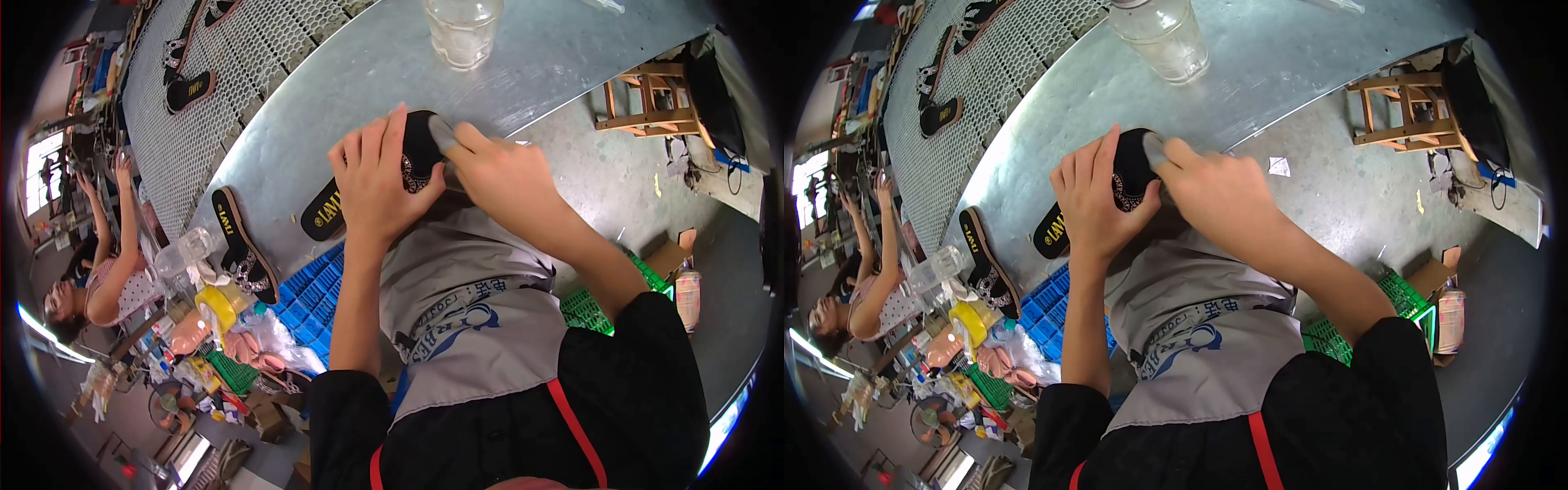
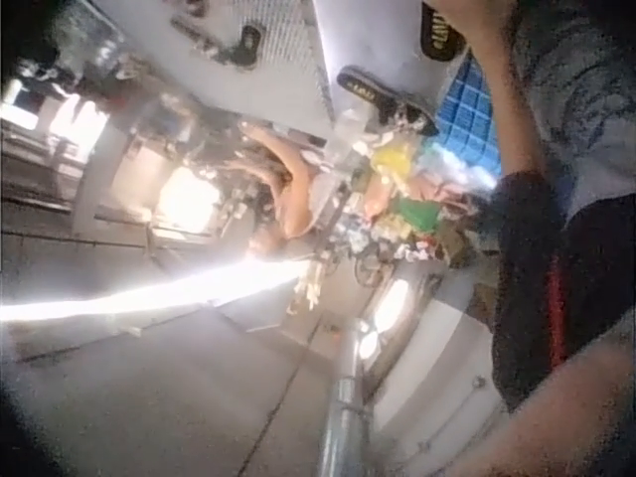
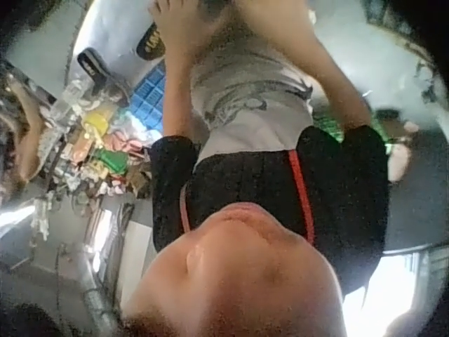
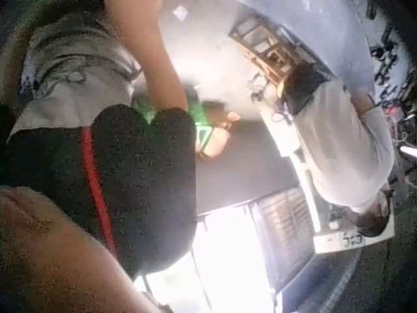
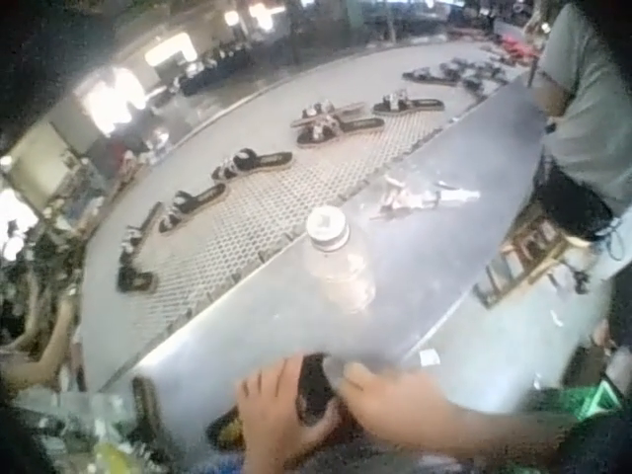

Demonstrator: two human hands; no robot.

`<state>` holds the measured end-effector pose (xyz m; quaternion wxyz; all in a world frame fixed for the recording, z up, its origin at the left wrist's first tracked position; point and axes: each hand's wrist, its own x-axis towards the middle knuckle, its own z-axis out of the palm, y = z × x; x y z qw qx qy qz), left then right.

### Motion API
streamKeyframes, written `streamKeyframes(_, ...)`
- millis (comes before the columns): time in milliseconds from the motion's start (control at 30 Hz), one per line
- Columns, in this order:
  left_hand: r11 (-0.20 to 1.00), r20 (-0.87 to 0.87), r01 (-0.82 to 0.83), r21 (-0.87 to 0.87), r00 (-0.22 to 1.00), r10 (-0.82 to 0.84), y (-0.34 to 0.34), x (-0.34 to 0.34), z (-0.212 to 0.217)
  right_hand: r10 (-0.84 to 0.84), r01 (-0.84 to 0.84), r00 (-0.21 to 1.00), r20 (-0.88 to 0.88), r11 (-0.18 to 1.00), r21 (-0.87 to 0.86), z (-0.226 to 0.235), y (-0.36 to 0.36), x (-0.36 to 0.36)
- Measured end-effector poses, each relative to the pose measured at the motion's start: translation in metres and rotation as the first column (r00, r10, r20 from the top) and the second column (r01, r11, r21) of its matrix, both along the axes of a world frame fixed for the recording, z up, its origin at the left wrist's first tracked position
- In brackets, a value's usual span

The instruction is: Cleaning and wiping the inside and outside of various sandals using a small white cloth and a liquid from a plastic bottle.

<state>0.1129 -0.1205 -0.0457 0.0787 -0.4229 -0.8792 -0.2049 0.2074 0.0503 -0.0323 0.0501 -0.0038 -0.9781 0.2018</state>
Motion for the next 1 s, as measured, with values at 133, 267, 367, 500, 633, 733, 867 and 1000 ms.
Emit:
streamKeyframes(133, 0.999, 0.008, -0.035, 0.037, 0.999, 0.035, -0.006, 0.001, 0.0, 0.021, -0.021, 1.0, -0.001, 0.997, -0.072, 0.002, 0.008, 0.006)
streamKeyframes(267, 0.998, 0.0, -0.026, 0.053, 1.0, 0.026, -0.017, 0.003, 0.001, 0.107, -0.103, 0.982, 0.157, 0.994, -0.032, 0.017, 0.022, 0.055)
streamKeyframes(367, 0.996, -0.014, -0.044, 0.072, 0.999, 0.045, -0.021, 0.004, 0.001, 0.164, -0.137, 0.981, 0.107, 0.965, -0.222, 0.026, 0.032, 0.062)
streamKeyframes(500, 0.991, -0.03, -0.024, 0.133, 0.999, 0.029, -0.008, 0.002, 0.005, -0.185, 0.009, 0.953, -0.242, 0.811, -0.585, -0.006, 0.065, 0.013)
streamKeyframes(633, 0.985, -0.023, 0.004, 0.17, 1.0, 0.0, 0.001, -0.002, 0.001, -0.437, 0.158, 0.864, -0.251, 0.708, -0.689, -0.028, 0.074, -0.018)
streamKeyframes(733, 0.989, -0.01, -0.028, 0.143, 0.999, 0.03, -0.013, 0.004, 0.01, -0.551, 0.209, 0.771, -0.32, 0.693, -0.69, -0.041, 0.055, -0.031)
streamKeyframes(867, 0.993, 0.118, -0.03, 0.11, 0.993, 0.016, -0.026, 0.011, 0.011, -0.603, 0.292, 0.695, -0.39, 0.733, -0.614, -0.098, 0.073, -0.028)
streamKeyframes(1000, 0.968, 0.124, -0.07, 0.241, 0.991, 0.041, -0.01, 0.019, -0.02, -0.714, 0.54, 0.67, -0.204, 0.656, -0.527, -0.081, 0.063, -0.015)
